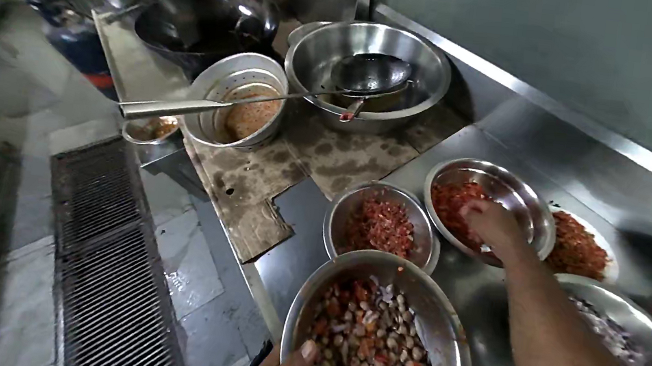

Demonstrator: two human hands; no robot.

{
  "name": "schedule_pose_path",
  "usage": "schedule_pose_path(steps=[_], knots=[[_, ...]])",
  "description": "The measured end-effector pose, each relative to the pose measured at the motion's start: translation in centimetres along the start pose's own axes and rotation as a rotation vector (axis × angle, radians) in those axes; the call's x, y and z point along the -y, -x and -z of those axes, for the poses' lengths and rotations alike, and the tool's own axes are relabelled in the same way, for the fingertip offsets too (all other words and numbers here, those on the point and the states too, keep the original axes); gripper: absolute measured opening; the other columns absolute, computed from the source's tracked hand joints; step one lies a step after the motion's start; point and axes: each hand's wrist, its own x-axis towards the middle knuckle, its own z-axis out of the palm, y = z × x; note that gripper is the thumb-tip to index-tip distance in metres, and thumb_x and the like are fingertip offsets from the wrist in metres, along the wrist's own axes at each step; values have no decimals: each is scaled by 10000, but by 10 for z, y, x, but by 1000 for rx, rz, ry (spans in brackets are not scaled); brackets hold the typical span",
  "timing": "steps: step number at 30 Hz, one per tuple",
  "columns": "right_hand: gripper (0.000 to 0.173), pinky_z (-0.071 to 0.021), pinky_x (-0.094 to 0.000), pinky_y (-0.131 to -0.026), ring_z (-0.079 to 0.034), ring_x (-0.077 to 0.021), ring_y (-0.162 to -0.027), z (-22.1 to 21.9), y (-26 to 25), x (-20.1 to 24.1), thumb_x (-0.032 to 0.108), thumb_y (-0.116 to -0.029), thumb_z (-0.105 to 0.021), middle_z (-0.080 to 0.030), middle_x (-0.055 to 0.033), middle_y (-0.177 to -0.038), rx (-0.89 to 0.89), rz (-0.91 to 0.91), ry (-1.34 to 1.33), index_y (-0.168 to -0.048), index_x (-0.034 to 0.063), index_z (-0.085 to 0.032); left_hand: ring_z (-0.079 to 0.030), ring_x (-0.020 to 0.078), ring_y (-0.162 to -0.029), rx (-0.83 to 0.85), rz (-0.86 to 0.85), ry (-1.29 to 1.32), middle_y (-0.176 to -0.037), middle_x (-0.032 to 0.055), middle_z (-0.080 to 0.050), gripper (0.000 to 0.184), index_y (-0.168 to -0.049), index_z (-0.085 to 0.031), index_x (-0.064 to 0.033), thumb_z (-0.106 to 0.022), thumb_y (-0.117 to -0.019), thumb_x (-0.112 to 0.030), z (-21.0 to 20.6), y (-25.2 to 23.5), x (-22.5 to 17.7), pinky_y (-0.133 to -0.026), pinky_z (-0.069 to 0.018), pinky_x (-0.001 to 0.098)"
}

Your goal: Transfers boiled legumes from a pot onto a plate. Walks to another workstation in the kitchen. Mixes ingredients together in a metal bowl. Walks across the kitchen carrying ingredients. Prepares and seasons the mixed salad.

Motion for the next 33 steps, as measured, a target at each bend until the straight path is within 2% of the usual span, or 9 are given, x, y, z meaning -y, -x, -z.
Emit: schedule_pose_path(steps=[4, 11, 16, 20, 22, 24, 27, 31, 33], knots=[[435, -443, -709, -962, -615, -516, -1125, 11, 5, -1, 284, -1115, -430, -637, -348, -1180, -63, -51, 39, -1203, -82, -646, -731, 150, -980, 39, -23, 30, -1053, 12, -754, 270, -1316, -464, -69, -458, -1073, -187, 1, 0, 5, -933, -596, 387], [340, -532, -541, -653, -623, -298, -710, 26, 145, 76, 291, -1096, -459, -643, -169, -867, 27, 335, -169, -1113, 12, -652, -717, 159, -1016, -39, -14, -8, -1097, 47, -726, 370, -1400, -386, -24, -417, -1088, -222, -3, 19, 0, -944, -594, 393], [364, -511, -494, -1038, -635, -293, -1202, -19, 226, 121, 233, -1049, -550, -647, -140, -1320, 545, 684, 192, -1396, 165, -635, -715, 196, -1042, -96, -51, 6, -1145, 93, -710, 435, -1447, -354, -12, -403, -1088, -254, 6, 33, 0, -936, -601, 424], [672, -538, -617, -941, -621, -468, -1186, -38, 258, 126, 308, -922, -757, -536, -279, -1428, 528, 709, 357, -1535, 225, -497, -718, 189, -1021, -143, -125, 36, -1126, 93, -712, 405, -1427, -365, -5, -392, -1089, -227, 20, 51, -1, -921, -606, 410], [729, -517, -648, -964, -523, -551, -1279, -75, 279, 139, 115, -869, -773, -379, -328, -1546, 557, 675, 355, -1534, 201, -488, -710, 178, -1024, -150, -145, 34, -1133, 90, -699, 412, -1437, -349, 2, -390, -1090, -217, 26, 56, 1, -925, -600, 397], [576, -568, -577, -920, -614, -463, -1199, -111, 283, 149, -74, -851, -646, -523, -283, -1411, 441, 699, 280, -1391, 123, -610, -709, 193, -1037, -154, -136, 61, -1150, 110, -697, 429, -1452, -344, 7, -387, -1097, -231, 35, 59, 5, -930, -600, 405], [328, -583, -523, -911, -697, -347, -1064, -112, 270, 175, 81, -912, -676, -689, -194, -1194, 292, 748, 128, -1238, 96, -708, -714, 193, -1022, -195, -130, 105, -1137, 111, -701, 432, -1452, -346, -6, -376, -1105, -262, 56, 69, 1, -911, -606, 406], [774, -470, -605, -1057, -527, -430, -1319, -119, 276, 236, 472, -835, -807, -504, -233, -1475, 479, 712, 372, -1518, 256, -513, -708, 186, -1032, -151, -218, 147, -1136, 109, -695, 446, -1439, -354, 6, -382, -1091, -272, 93, 87, -7, -932, -598, 400], [702, -407, -702, -1047, -428, -506, -1374, -156, 298, 268, 282, -798, -823, -432, -258, -1523, 599, 821, 484, -1449, 223, -567, -705, 179, -1033, -135, -293, 130, -1128, 104, -697, 457, -1422, -374, 20, -402, -1078, -280, 118, 93, -8, -942, -593, 394]])
